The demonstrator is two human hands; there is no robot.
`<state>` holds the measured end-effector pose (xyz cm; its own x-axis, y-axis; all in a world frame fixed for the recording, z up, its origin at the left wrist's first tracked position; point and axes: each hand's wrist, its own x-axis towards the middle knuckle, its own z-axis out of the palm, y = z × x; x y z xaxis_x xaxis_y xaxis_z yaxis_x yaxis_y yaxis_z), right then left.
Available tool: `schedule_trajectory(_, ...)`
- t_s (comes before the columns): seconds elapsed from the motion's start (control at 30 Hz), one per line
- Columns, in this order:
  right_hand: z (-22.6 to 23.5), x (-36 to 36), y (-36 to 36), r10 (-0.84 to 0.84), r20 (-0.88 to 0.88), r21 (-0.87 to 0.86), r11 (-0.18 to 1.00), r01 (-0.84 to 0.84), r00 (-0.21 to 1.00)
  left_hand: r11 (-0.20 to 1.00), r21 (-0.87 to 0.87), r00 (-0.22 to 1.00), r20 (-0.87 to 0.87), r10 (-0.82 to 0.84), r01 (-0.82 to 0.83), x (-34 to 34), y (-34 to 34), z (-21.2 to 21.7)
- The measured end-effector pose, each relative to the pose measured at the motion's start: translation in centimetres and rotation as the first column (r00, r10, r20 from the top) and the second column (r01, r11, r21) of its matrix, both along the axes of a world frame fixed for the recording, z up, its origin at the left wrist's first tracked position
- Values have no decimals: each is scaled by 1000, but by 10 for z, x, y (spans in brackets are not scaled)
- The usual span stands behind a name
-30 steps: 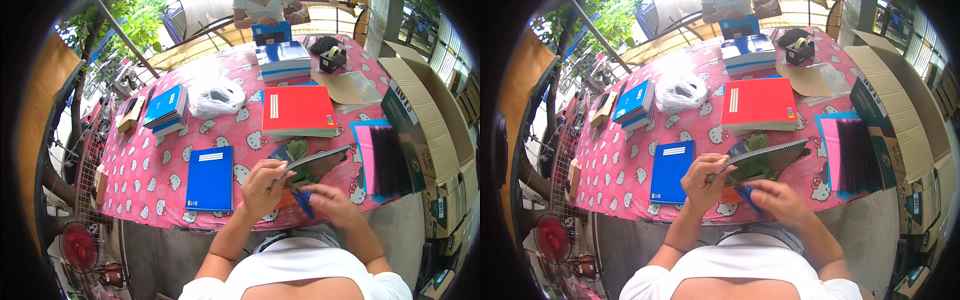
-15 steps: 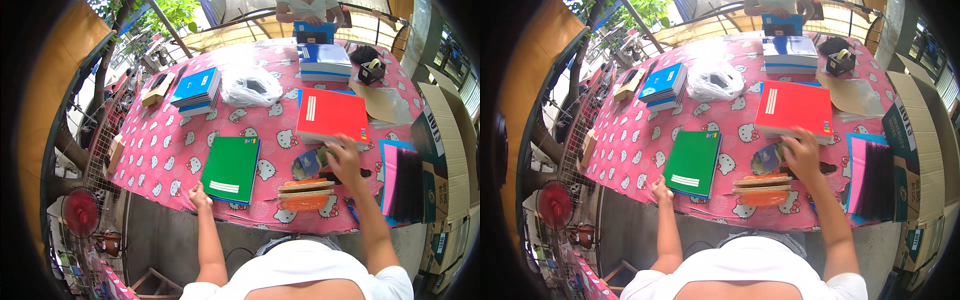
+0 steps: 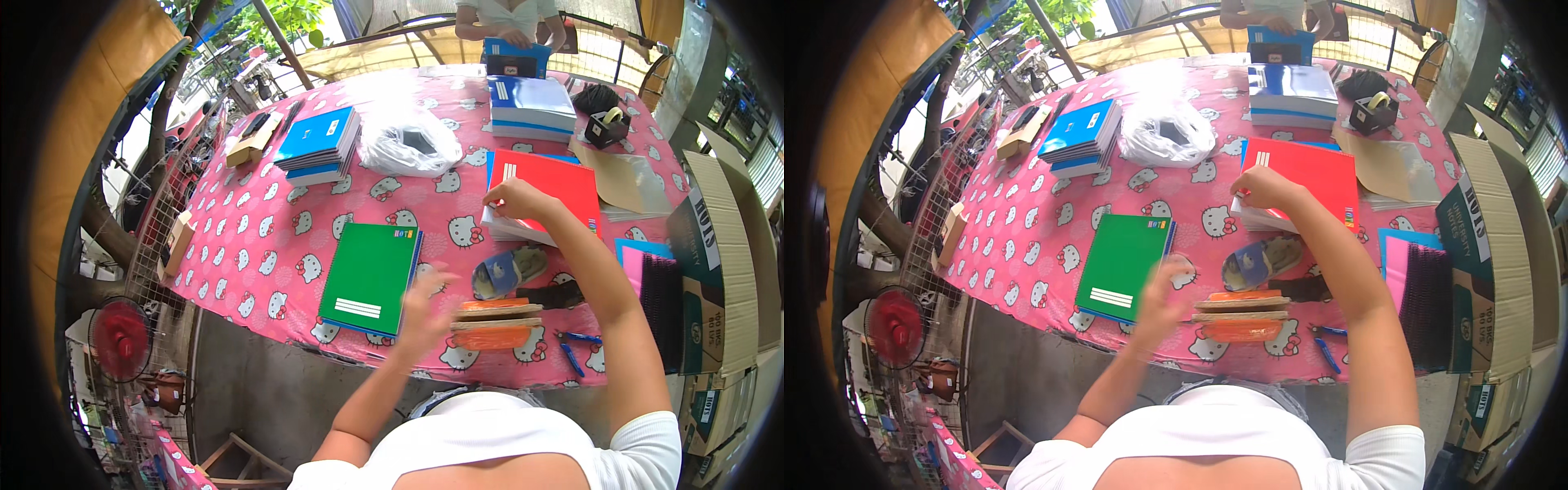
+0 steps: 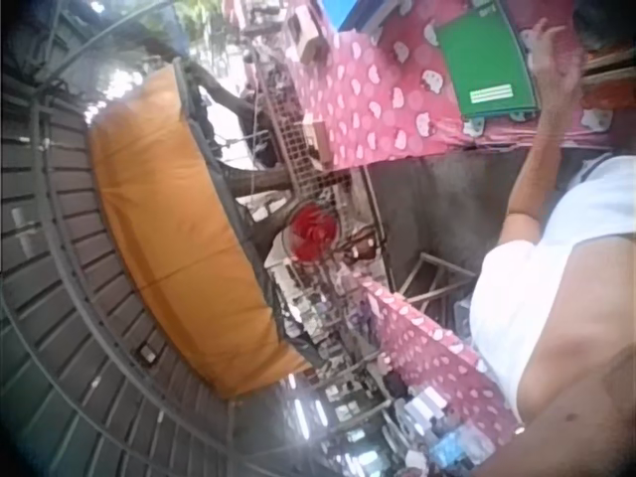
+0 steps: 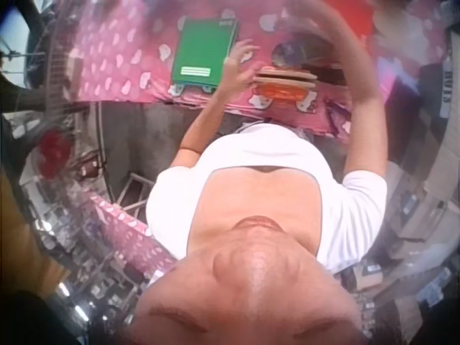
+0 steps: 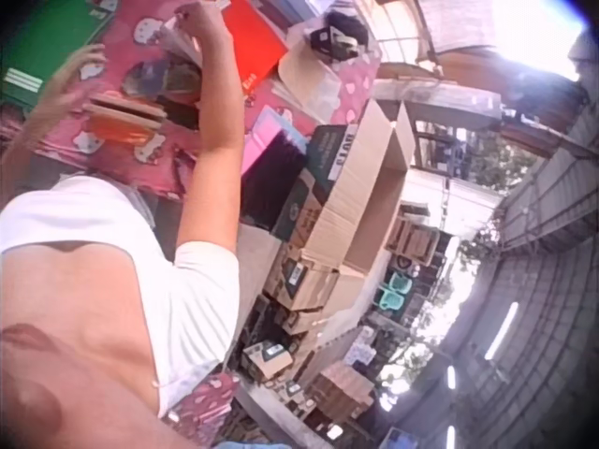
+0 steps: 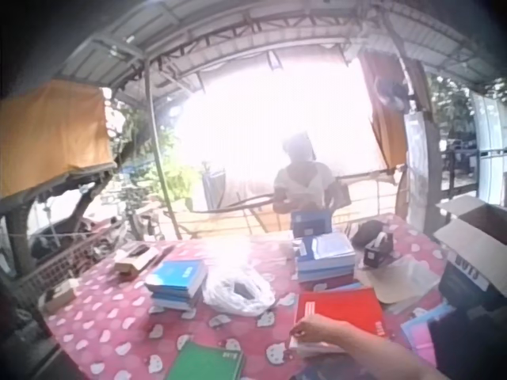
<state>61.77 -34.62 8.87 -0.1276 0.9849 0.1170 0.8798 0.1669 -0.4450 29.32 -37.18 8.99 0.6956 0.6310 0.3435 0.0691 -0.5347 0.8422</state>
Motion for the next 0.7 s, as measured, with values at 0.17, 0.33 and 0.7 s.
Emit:
schedule_trajectory(0.17, -3, -4, 3, -29, 100, 3, 1000, 28, 995, 880, 435, 875, -482, 49, 191, 39, -69, -30)
schedule_trajectory(0.33, -4, -12, 3, -32, 180, -39, 998, 39, 983, 855, 455, 917, -394, -58, 250, 36, -36, -39)
schedule_trajectory(0.7, 46, -121, -122, -247, 238, 377, 915, 145, 939, 152, -929, 937, 347, 37, 338, 98, 45, -30)
